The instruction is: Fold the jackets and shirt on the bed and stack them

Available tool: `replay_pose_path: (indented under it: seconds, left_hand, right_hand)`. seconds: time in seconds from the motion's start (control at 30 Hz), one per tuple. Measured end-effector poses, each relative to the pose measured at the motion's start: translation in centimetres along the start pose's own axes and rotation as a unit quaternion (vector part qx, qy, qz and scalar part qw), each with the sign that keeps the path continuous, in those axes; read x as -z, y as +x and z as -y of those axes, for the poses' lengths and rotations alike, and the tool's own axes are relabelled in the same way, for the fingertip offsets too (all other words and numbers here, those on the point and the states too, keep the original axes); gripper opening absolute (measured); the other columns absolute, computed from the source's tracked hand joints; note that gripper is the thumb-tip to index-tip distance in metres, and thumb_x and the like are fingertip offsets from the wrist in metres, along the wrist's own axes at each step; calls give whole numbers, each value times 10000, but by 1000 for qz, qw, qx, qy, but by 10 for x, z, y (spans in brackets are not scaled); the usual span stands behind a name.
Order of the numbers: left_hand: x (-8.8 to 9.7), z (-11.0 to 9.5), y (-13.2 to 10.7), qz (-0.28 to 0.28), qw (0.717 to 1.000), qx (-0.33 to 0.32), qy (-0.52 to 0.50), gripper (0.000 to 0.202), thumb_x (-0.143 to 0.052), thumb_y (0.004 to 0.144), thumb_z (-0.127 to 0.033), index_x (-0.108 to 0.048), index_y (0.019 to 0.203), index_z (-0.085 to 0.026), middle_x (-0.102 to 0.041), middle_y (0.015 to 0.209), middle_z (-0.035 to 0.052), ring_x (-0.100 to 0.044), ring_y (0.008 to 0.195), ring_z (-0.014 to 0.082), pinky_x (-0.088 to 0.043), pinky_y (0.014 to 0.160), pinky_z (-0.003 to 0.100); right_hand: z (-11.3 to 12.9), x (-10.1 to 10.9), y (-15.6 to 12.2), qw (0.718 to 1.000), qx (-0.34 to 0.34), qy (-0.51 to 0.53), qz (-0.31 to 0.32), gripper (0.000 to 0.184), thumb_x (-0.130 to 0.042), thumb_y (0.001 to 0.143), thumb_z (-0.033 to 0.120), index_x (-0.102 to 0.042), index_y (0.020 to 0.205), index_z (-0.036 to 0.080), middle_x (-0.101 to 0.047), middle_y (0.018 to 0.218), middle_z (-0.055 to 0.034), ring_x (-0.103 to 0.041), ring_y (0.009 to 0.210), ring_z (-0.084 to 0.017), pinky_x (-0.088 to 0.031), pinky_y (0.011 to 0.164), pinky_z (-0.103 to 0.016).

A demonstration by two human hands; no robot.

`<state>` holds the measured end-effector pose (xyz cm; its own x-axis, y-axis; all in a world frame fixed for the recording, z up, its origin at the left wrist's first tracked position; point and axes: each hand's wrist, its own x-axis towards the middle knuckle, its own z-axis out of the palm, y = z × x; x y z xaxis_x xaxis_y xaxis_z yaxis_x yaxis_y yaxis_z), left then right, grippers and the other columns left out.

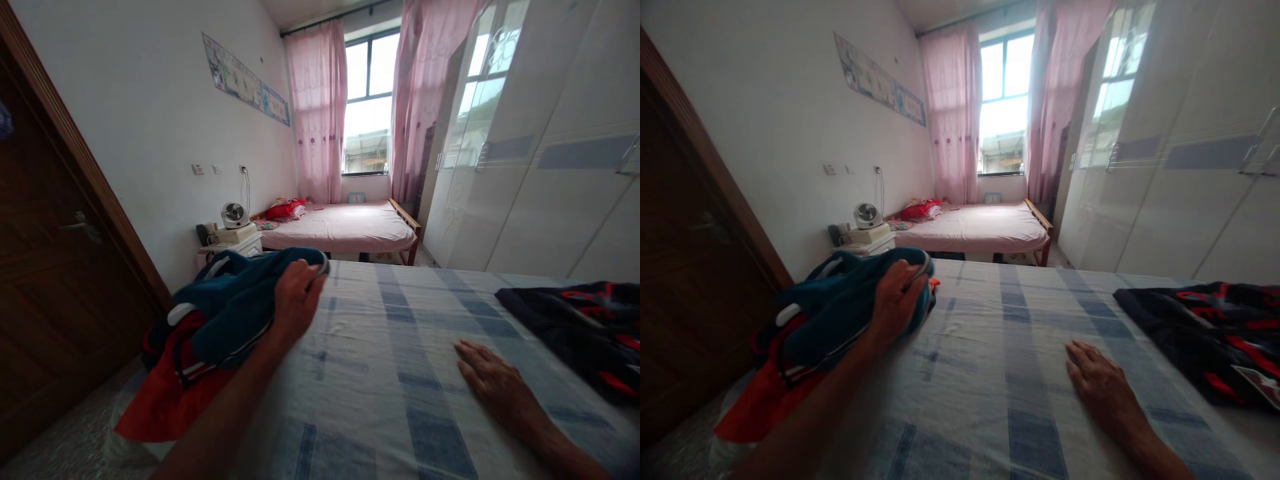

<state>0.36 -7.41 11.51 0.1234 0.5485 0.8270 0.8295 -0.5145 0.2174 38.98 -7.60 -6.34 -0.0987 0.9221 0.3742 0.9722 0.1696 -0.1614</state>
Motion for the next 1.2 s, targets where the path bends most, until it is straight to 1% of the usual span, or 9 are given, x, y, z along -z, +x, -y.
replay_pose_path:
  seconds: [0.1,0.2,0.3,0.43,0.57,0.7,0.8,1.03,1.2]
  left_hand:
    - [-38,-48,-36,128,977,-148,-85,243,-405,923,-287,-587,816,-165,-531,738,22,-490,727,144,-407,720,285]
    - [-68,-85,-80,267,912,-295,-105,235,-474,889,-323,-558,724,-177,-545,719,11,-487,677,137,-412,654,271]
    - [-74,-102,-107,339,875,-335,-92,227,-532,853,-380,-559,743,-183,-569,756,4,-517,697,149,-424,599,273]
    - [-40,-90,-103,272,921,-250,-127,170,-486,888,-282,-587,995,-197,-607,883,19,-566,830,155,-465,757,291]
    - [3,-35,-101,106,990,-33,-83,277,-455,891,-195,-556,1149,-201,-595,1077,76,-567,999,176,-457,885,315]
    - [23,18,-123,103,968,225,-29,336,-423,886,-419,-597,1048,-181,-608,1068,91,-592,995,231,-490,864,378]
    - [23,27,-140,165,931,324,-40,481,-395,854,-544,-589,1084,-169,-613,1118,102,-604,1008,256,-497,871,411]
    - [13,-3,-174,203,910,360,-41,902,-485,779,-597,-171,1451,-85,-596,1236,165,-590,1104,293,-509,887,439]
    - [15,-4,-190,205,958,201,14,558,-514,810,-504,-547,1242,-152,-655,1135,128,-629,1027,269,-536,857,397]
  right_hand:
    - [4,3,-1,1000,0,-8,4,484,-326,854,399,-618,1164,169,-573,1282,-100,-515,1196,-239,-394,1015,-396]
    - [9,6,-2,1000,-5,-12,2,461,-335,856,380,-610,1168,181,-567,1289,-96,-509,1202,-236,-388,1017,-402]
    - [13,7,-3,1000,-11,-10,4,448,-333,868,353,-598,1180,174,-556,1300,-103,-489,1221,-237,-378,1019,-420]
    - [13,9,-3,1000,-16,1,14,455,-339,863,339,-598,1178,136,-542,1311,-131,-475,1233,-254,-373,1022,-443]
    - [24,27,3,997,-27,60,30,419,-379,845,347,-626,1125,159,-589,1251,-126,-542,1162,-260,-418,987,-435]
    - [70,57,27,989,22,140,30,389,-378,879,344,-588,1174,202,-601,1233,-89,-576,1112,-229,-433,972,-398]
    - [110,65,55,980,91,169,52,385,-399,889,339,-553,1221,222,-575,1266,-78,-554,1135,-234,-416,978,-412]
    - [183,51,121,953,169,232,93,552,-462,857,430,-421,1351,185,-488,1355,-116,-476,1218,-248,-361,1010,-400]
    - [229,37,139,949,220,179,138,830,-679,654,507,-398,1362,177,-482,1349,-149,-433,1235,-320,-327,1002,-451]
